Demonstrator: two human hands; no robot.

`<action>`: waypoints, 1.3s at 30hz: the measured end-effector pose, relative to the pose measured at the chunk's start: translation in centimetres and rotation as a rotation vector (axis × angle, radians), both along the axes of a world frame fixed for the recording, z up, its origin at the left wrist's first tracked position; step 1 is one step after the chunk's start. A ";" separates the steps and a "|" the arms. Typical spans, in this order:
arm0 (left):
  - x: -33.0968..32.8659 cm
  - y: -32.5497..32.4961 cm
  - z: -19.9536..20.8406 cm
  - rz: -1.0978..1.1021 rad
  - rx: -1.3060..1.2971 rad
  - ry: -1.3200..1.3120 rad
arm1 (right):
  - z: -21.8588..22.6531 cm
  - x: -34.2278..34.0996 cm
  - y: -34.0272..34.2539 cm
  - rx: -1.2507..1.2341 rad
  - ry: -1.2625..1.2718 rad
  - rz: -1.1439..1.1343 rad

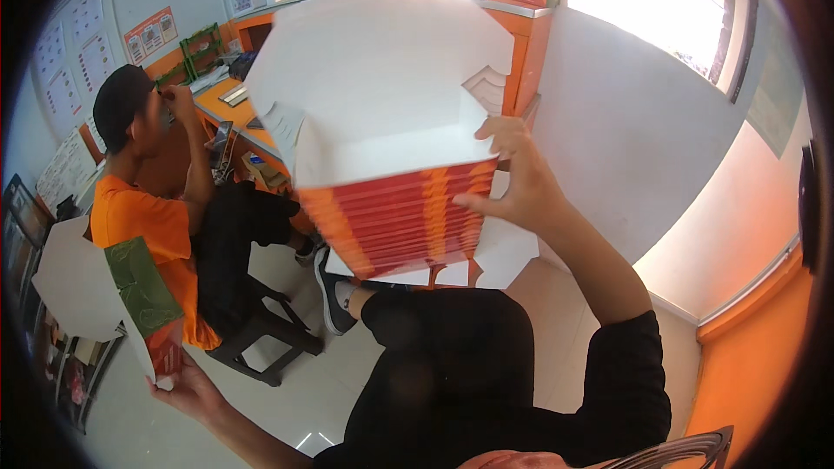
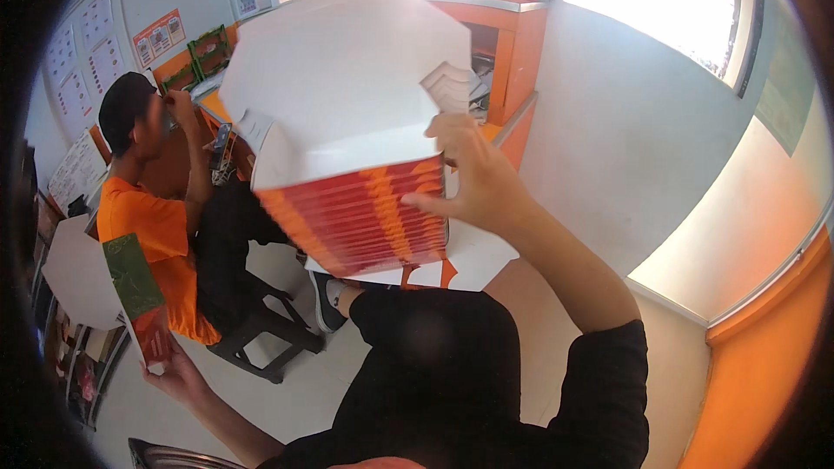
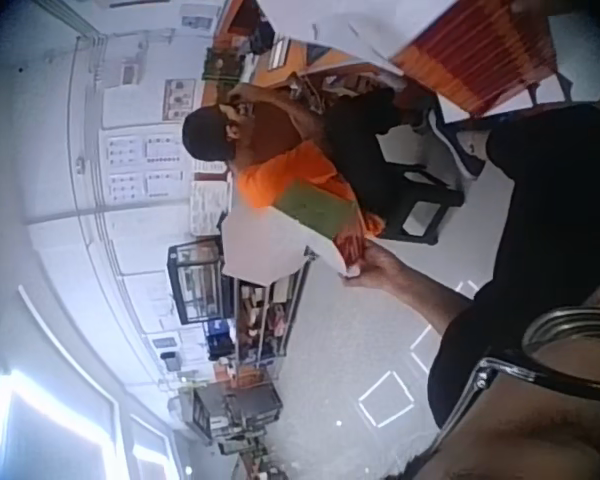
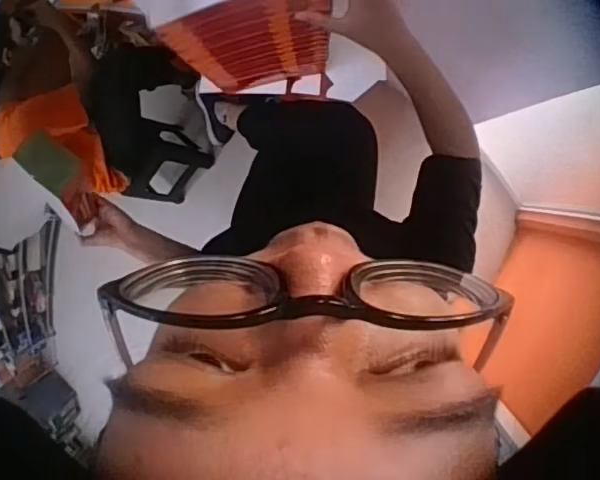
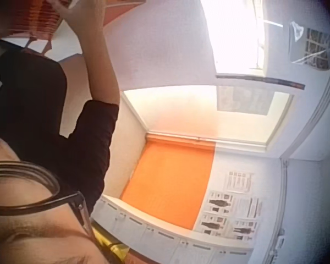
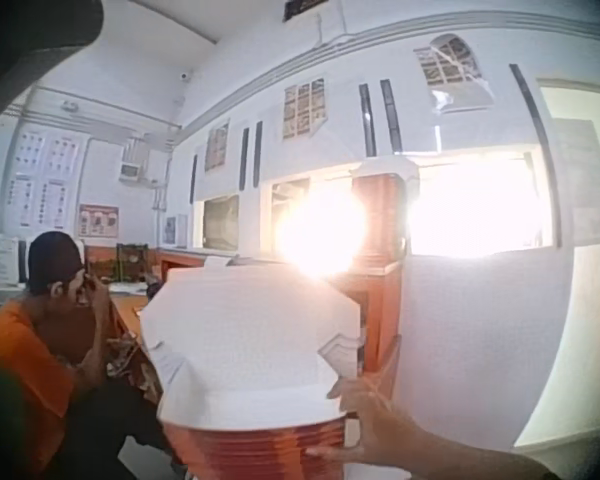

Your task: The person assembles cardboard food boxes by folding pre-cut white and green cardboard sheets and stacking the finished boxes on a counter.

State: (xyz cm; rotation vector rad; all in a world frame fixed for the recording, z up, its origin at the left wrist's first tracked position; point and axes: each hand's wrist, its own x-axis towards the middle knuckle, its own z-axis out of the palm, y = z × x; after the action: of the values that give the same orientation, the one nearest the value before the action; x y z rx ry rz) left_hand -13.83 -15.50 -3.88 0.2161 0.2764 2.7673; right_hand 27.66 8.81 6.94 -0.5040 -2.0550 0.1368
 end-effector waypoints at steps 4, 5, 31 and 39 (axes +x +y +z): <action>1.5 2.0 1.1 -0.136 0.011 0.105 | 1.3 -1.5 -1.4 0.332 -0.170 -0.111; 1.5 3.0 1.4 -0.169 0.024 0.074 | 1.6 -1.5 -1.5 0.358 -0.229 -0.184; 16.1 17.0 15.1 -0.003 -0.234 1.426 | 1.7 -1.9 1.0 -0.054 0.392 0.196; 14.7 18.2 17.2 0.171 -0.395 1.674 | 2.1 -0.4 1.7 0.178 0.299 0.010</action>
State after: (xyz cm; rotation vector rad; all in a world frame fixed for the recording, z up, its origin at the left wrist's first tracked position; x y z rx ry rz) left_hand 0.84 2.70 13.37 2.3240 1.1701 1.8257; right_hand 27.30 10.47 9.00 -0.3404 -1.7578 0.0315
